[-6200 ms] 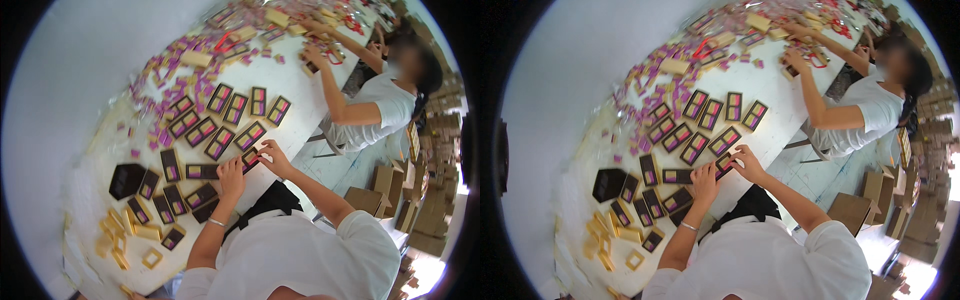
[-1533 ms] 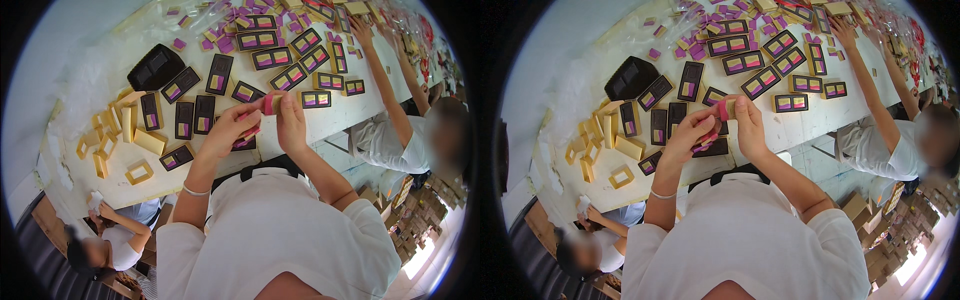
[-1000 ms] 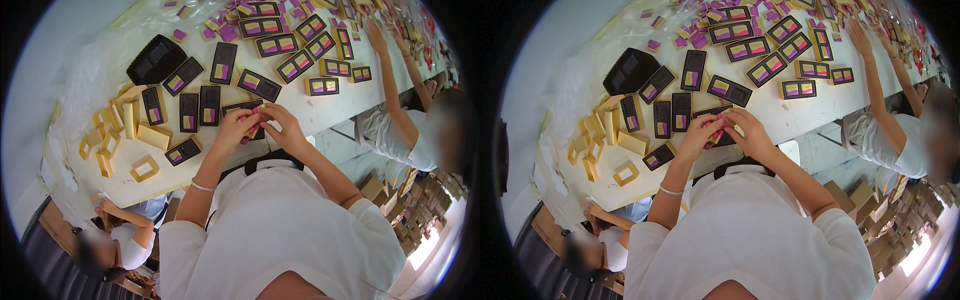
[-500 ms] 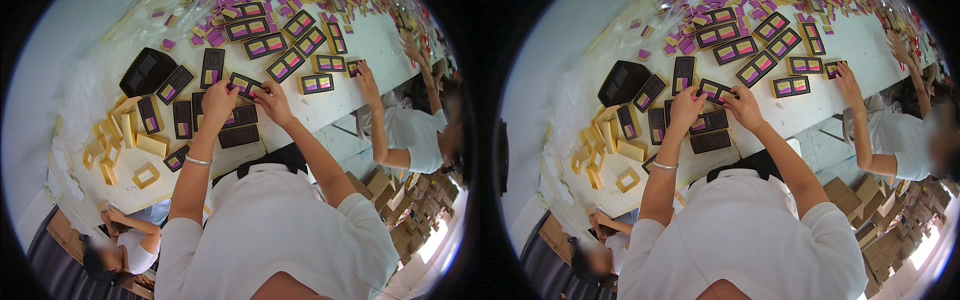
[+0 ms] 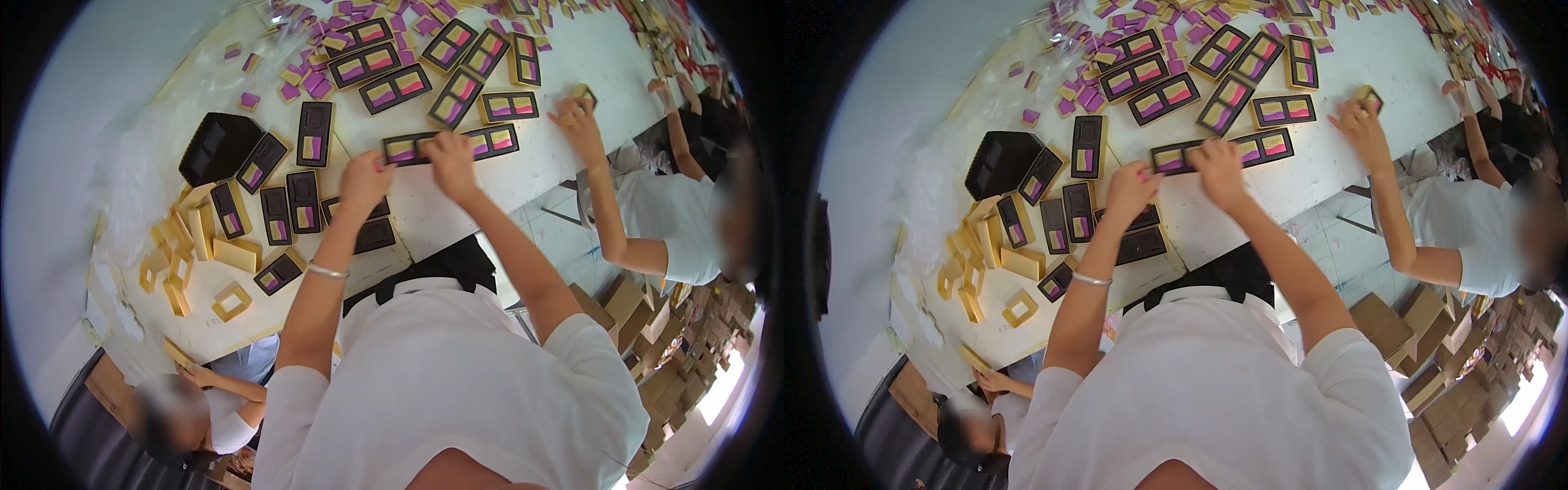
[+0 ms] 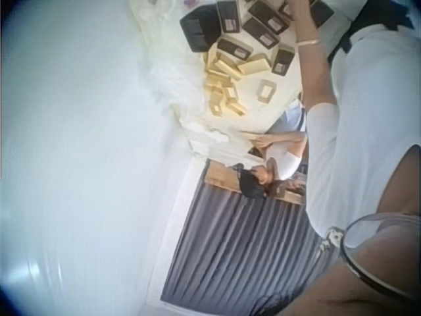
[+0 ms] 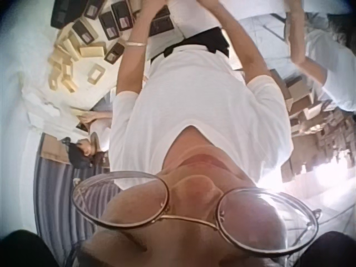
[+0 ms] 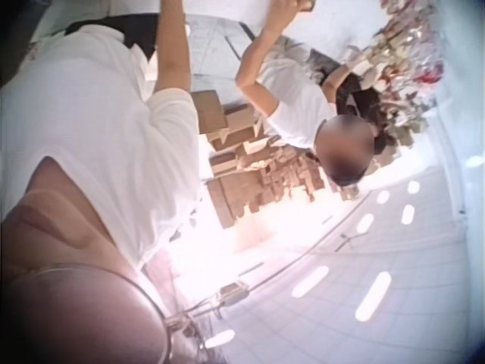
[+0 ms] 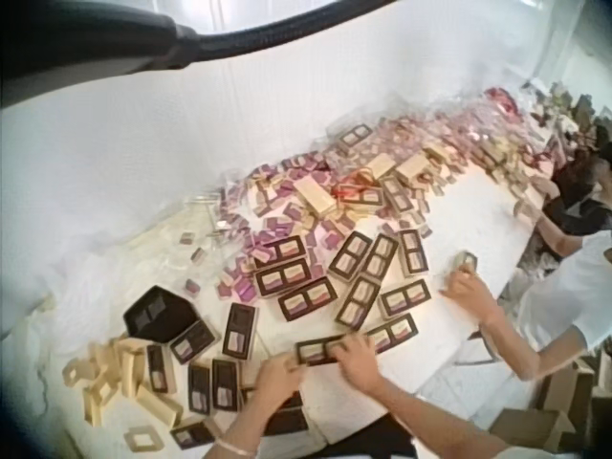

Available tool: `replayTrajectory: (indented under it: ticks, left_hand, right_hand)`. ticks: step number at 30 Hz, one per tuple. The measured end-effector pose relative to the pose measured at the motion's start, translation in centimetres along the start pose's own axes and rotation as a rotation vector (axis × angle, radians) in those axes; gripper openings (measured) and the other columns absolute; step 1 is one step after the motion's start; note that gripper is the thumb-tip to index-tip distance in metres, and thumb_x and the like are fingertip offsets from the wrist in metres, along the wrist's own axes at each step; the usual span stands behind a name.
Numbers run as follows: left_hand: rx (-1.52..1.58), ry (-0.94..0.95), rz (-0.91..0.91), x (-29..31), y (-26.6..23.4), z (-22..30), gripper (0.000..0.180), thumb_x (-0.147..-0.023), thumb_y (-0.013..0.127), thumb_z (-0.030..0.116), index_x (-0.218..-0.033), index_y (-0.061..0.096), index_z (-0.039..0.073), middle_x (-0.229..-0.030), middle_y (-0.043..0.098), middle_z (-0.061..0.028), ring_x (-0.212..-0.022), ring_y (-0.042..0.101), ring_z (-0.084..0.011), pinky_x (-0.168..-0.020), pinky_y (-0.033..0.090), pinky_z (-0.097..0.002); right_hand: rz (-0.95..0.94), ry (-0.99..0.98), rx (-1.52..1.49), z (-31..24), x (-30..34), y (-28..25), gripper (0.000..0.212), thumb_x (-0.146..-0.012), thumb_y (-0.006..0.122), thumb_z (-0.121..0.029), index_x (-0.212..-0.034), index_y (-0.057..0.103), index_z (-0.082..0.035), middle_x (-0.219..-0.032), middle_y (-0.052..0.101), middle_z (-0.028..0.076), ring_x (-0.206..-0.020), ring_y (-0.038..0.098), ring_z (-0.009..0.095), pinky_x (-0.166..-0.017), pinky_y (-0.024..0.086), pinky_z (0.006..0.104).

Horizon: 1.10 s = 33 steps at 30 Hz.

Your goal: The person assembles small cosmetic compacts by placing pink and purple inserts into black trays, then inserting the trays into gold frames. The person handles the components one at a time, repeatedly picking up inserts and trays, aligning them, and closing the compacts on a white worktable.

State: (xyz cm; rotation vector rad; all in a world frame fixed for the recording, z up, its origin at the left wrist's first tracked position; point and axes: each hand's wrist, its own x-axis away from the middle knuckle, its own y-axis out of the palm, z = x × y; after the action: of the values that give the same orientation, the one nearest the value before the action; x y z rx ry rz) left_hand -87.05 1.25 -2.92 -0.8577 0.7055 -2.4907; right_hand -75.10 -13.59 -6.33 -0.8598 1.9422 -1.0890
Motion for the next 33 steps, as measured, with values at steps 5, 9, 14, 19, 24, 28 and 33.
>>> replayTrajectory:
  ticks: [5,9,14,19,24,28,33]
  left_hand:
    - [0.743,-0.075,-0.068,-1.3,2.6,5.7,0.035,-0.082,0.065,0.029,-0.103,0.061,0.001,-0.079,0.060,-0.0063,-0.061,0.058,-0.0113,-0.050,0.045,-0.0241]
    - [1.177,-0.259,-0.208,1.7,-0.9,7.9,0.044,-0.092,0.047,0.045,-0.101,0.058,0.003,-0.074,0.056,-0.0031,-0.061,0.054,-0.0100,-0.050,0.041,-0.0228]
    - [1.139,-0.144,-0.016,4.4,-0.9,6.9,0.043,-0.094,0.041,0.043,-0.095,0.058,0.003,-0.072,0.054,-0.0023,-0.063,0.052,-0.0089,-0.055,0.041,-0.0219]
    - [1.069,-0.017,0.141,6.7,-1.2,6.0,0.029,-0.095,0.045,0.028,-0.094,0.057,0.001,-0.076,0.056,-0.0027,-0.067,0.052,-0.0071,-0.060,0.043,-0.0207]
    - [1.311,-0.219,0.017,8.6,-3.6,4.1,0.026,-0.092,0.051,0.027,-0.097,0.057,0.002,-0.082,0.060,-0.0050,-0.066,0.053,-0.0077,-0.058,0.044,-0.0204]
    - [1.312,-0.267,-0.245,10.4,-5.1,0.7,0.026,-0.089,0.057,0.027,-0.098,0.058,0.003,-0.082,0.060,-0.0052,-0.065,0.054,-0.0080,-0.058,0.044,-0.0192]
    - [1.100,-0.253,-0.186,11.7,-5.6,-2.1,0.019,-0.086,0.060,0.021,-0.088,0.060,0.002,-0.076,0.059,-0.0031,-0.062,0.052,-0.0048,-0.053,0.041,-0.0176]
  right_hand:
    - [0.110,0.037,0.066,7.6,-2.0,-4.5,0.015,-0.073,0.054,-0.005,-0.086,0.059,-0.010,-0.084,0.050,0.007,-0.085,0.049,0.025,-0.075,0.036,0.0393]
    - [0.038,0.021,-0.416,1.4,-1.2,-8.1,0.023,-0.075,0.065,-0.008,-0.098,0.059,-0.006,-0.099,0.055,0.010,-0.093,0.051,0.030,-0.084,0.040,0.0390]
    - [-0.190,0.165,-0.948,-6.8,-1.0,-11.1,0.037,-0.072,0.072,-0.008,-0.104,0.055,-0.001,-0.100,0.055,0.011,-0.093,0.053,0.024,-0.080,0.045,0.0321]
    - [-0.232,0.234,-1.125,-8.3,-0.6,-9.5,0.035,-0.075,0.069,-0.003,-0.107,0.055,-0.002,-0.099,0.056,0.008,-0.089,0.055,0.017,-0.079,0.045,0.0284]
    - [-0.237,0.575,-1.545,-9.9,-0.7,-9.1,0.027,-0.080,0.061,0.004,-0.106,0.056,-0.001,-0.098,0.058,0.002,-0.088,0.054,0.010,-0.079,0.045,0.0235]
    - [-0.179,0.477,-1.432,-11.3,-0.1,-8.7,0.032,-0.079,0.062,0.003,-0.110,0.056,0.000,-0.106,0.055,0.007,-0.094,0.053,0.013,-0.079,0.046,0.0254]
    - [-0.260,-0.029,-0.830,-13.4,0.8,-8.7,0.039,-0.076,0.065,0.000,-0.114,0.055,-0.003,-0.117,0.050,0.014,-0.101,0.053,0.025,-0.081,0.047,0.0304]
